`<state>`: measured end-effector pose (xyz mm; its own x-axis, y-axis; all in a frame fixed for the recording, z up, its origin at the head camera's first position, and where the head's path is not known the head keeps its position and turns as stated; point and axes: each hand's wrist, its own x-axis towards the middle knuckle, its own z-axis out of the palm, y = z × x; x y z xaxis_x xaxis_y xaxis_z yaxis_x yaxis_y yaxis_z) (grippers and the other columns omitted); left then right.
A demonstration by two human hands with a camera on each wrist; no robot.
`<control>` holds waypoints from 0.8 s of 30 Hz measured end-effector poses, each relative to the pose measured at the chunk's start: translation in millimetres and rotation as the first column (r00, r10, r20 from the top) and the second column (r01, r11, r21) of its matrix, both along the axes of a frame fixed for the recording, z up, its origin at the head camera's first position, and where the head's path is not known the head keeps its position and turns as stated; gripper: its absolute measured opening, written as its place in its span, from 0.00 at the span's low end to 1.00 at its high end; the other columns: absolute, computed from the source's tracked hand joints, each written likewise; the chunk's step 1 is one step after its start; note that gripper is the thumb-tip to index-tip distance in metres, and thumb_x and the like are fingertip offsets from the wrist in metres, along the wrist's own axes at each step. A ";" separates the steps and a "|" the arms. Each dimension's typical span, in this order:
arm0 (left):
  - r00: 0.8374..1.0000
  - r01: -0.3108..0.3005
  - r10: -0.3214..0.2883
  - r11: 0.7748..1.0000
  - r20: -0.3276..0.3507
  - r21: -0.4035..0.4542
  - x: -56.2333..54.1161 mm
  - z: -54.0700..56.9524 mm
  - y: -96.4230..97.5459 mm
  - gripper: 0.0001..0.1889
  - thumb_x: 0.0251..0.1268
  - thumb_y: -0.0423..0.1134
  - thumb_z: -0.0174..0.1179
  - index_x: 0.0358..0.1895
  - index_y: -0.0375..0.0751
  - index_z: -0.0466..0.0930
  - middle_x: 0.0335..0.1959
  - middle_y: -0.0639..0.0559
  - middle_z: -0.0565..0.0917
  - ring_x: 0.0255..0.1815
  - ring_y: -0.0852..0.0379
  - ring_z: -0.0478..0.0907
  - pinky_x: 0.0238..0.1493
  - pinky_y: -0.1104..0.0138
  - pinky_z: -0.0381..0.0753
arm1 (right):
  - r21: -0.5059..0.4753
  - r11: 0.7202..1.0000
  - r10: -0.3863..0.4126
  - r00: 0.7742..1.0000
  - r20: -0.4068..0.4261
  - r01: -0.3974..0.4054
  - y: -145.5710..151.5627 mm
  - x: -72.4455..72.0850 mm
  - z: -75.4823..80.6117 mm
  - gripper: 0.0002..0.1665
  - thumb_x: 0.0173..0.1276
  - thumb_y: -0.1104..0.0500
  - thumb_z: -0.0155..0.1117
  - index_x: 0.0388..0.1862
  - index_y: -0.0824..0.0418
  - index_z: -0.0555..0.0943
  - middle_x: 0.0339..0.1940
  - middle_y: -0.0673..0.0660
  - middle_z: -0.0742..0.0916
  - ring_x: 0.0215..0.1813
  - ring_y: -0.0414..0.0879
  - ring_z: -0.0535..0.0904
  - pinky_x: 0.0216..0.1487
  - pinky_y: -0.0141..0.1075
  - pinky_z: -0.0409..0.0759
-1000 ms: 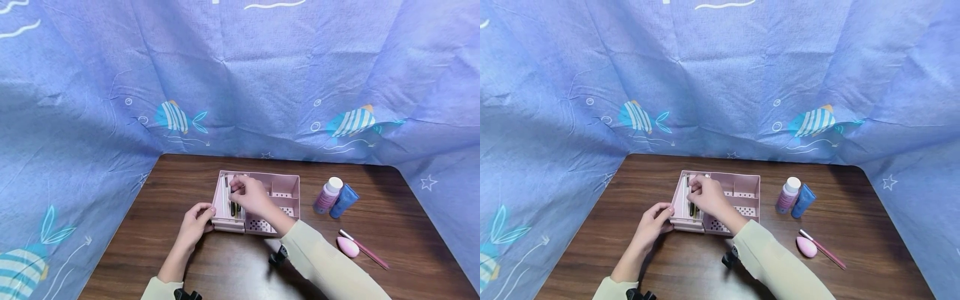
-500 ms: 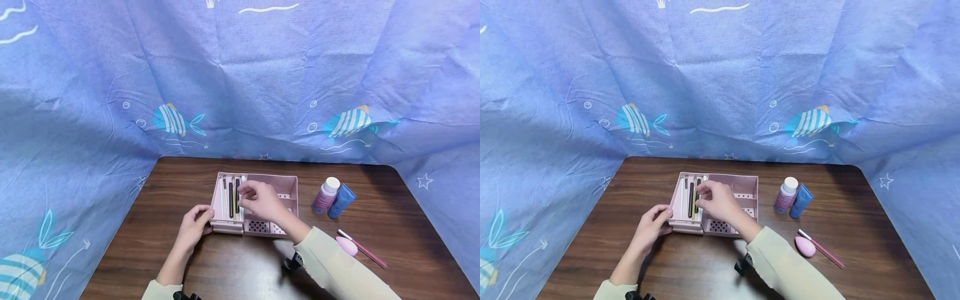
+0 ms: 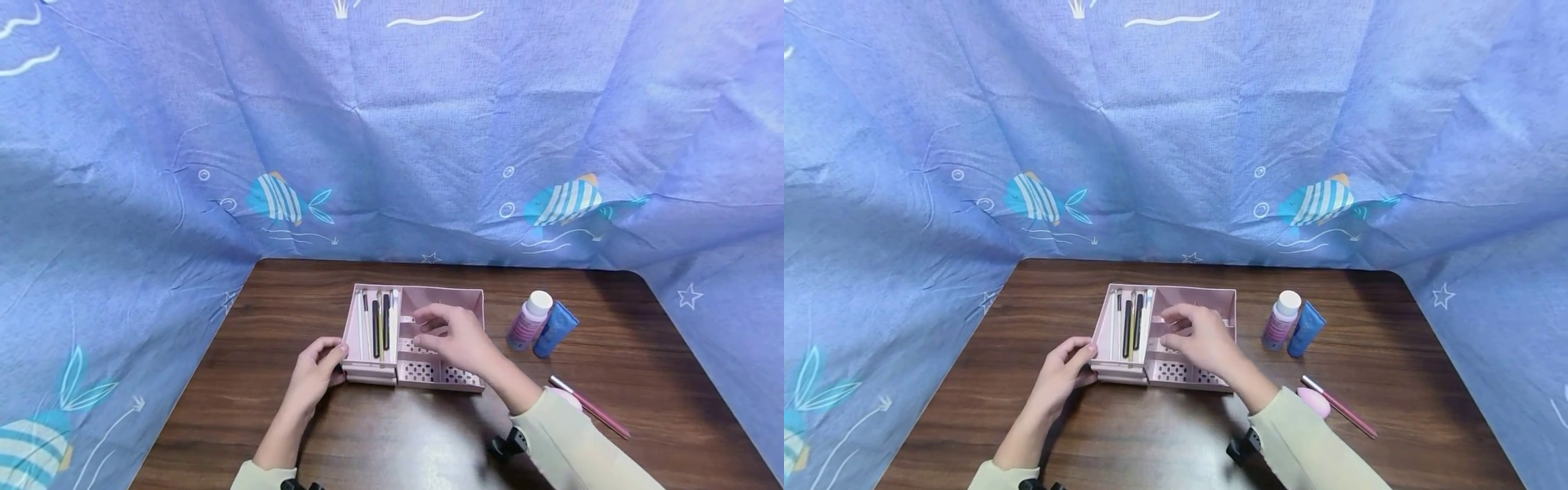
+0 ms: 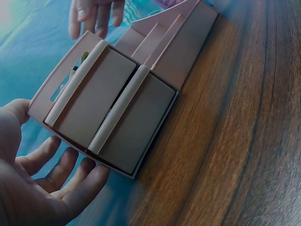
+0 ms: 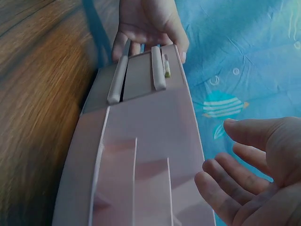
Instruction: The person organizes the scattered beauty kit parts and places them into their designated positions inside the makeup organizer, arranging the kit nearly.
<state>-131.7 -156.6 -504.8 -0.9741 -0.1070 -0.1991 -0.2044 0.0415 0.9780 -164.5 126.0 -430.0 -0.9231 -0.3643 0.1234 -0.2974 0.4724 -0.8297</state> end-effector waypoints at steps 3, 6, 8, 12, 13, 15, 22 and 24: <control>1.000 0.015 -0.015 1.000 -0.003 -0.005 0.7 2.5 0.0 0.15 0.72 0.37 0.63 0.57 0.34 0.80 0.42 0.47 0.83 0.42 0.57 0.81 0.40 0.58 0.90 | -0.012 1.000 -0.018 1.000 -0.008 0.018 12.8 3.5 -3.7 0.22 0.60 0.61 0.78 0.54 0.59 0.85 0.47 0.56 0.90 0.46 0.47 0.88 0.49 0.40 0.89; 0.999 0.031 -0.031 1.000 -0.010 -0.008 1.5 4.2 -0.4 0.18 0.72 0.39 0.63 0.60 0.36 0.79 0.45 0.45 0.83 0.45 0.56 0.80 0.42 0.56 0.90 | -0.006 0.999 -0.043 0.999 -0.023 0.043 25.8 8.1 -6.3 0.22 0.60 0.61 0.78 0.54 0.57 0.86 0.45 0.54 0.91 0.46 0.46 0.88 0.48 0.38 0.88; 0.999 0.037 -0.037 0.999 -0.017 -0.013 2.1 4.5 -0.7 0.19 0.72 0.40 0.63 0.62 0.37 0.79 0.47 0.43 0.83 0.46 0.55 0.81 0.42 0.56 0.90 | -0.003 0.999 -0.053 0.998 -0.038 0.053 34.5 11.4 -8.0 0.21 0.60 0.61 0.77 0.53 0.56 0.86 0.45 0.54 0.91 0.45 0.46 0.88 0.47 0.38 0.88; 0.999 0.034 -0.034 0.999 -0.027 -0.017 3.8 3.6 -2.3 0.20 0.72 0.40 0.64 0.63 0.37 0.80 0.49 0.41 0.84 0.45 0.55 0.82 0.41 0.57 0.90 | 0.010 0.998 -0.069 0.997 -0.042 0.070 50.3 18.8 -11.4 0.20 0.61 0.62 0.76 0.53 0.56 0.86 0.44 0.54 0.91 0.45 0.45 0.88 0.46 0.38 0.88; 0.999 0.030 -0.030 0.999 -0.031 -0.019 4.2 3.1 -2.7 0.20 0.72 0.40 0.64 0.63 0.37 0.80 0.48 0.41 0.84 0.44 0.56 0.82 0.40 0.58 0.90 | 0.013 0.997 -0.072 0.997 -0.042 0.073 54.1 20.8 -12.1 0.19 0.61 0.63 0.76 0.52 0.56 0.86 0.44 0.54 0.91 0.45 0.45 0.88 0.46 0.38 0.88; 0.999 0.027 -0.028 0.999 -0.038 -0.019 4.6 2.1 -3.6 0.20 0.72 0.39 0.64 0.63 0.36 0.80 0.48 0.40 0.84 0.44 0.57 0.82 0.39 0.58 0.90 | 0.010 0.997 -0.079 0.996 -0.039 0.079 62.2 24.8 -14.3 0.19 0.61 0.63 0.76 0.52 0.57 0.86 0.44 0.53 0.91 0.44 0.44 0.88 0.45 0.38 0.88; 0.996 0.055 -0.057 0.998 -0.066 -0.018 4.7 0.0 -5.3 0.21 0.74 0.40 0.62 0.64 0.35 0.79 0.51 0.38 0.83 0.43 0.57 0.82 0.39 0.58 0.90 | -0.014 0.995 -0.100 0.994 -0.051 0.100 90.4 38.1 -19.3 0.20 0.60 0.63 0.78 0.52 0.59 0.86 0.45 0.54 0.91 0.43 0.44 0.89 0.43 0.34 0.89; 0.996 0.061 -0.061 0.998 -0.066 -0.006 4.3 -0.5 -6.0 0.20 0.74 0.39 0.62 0.64 0.35 0.79 0.52 0.37 0.82 0.44 0.57 0.82 0.40 0.58 0.90 | -0.010 0.993 -0.117 0.992 -0.055 0.116 97.2 41.8 -20.5 0.21 0.60 0.63 0.79 0.52 0.59 0.86 0.45 0.55 0.91 0.43 0.42 0.89 0.43 0.34 0.89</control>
<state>-127.3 -162.6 -505.2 -0.9898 -0.0481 -0.1339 -0.1366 0.0563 0.9890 -122.7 223.2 -450.5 -0.9508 -0.2537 0.1780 -0.2866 0.5009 -0.8167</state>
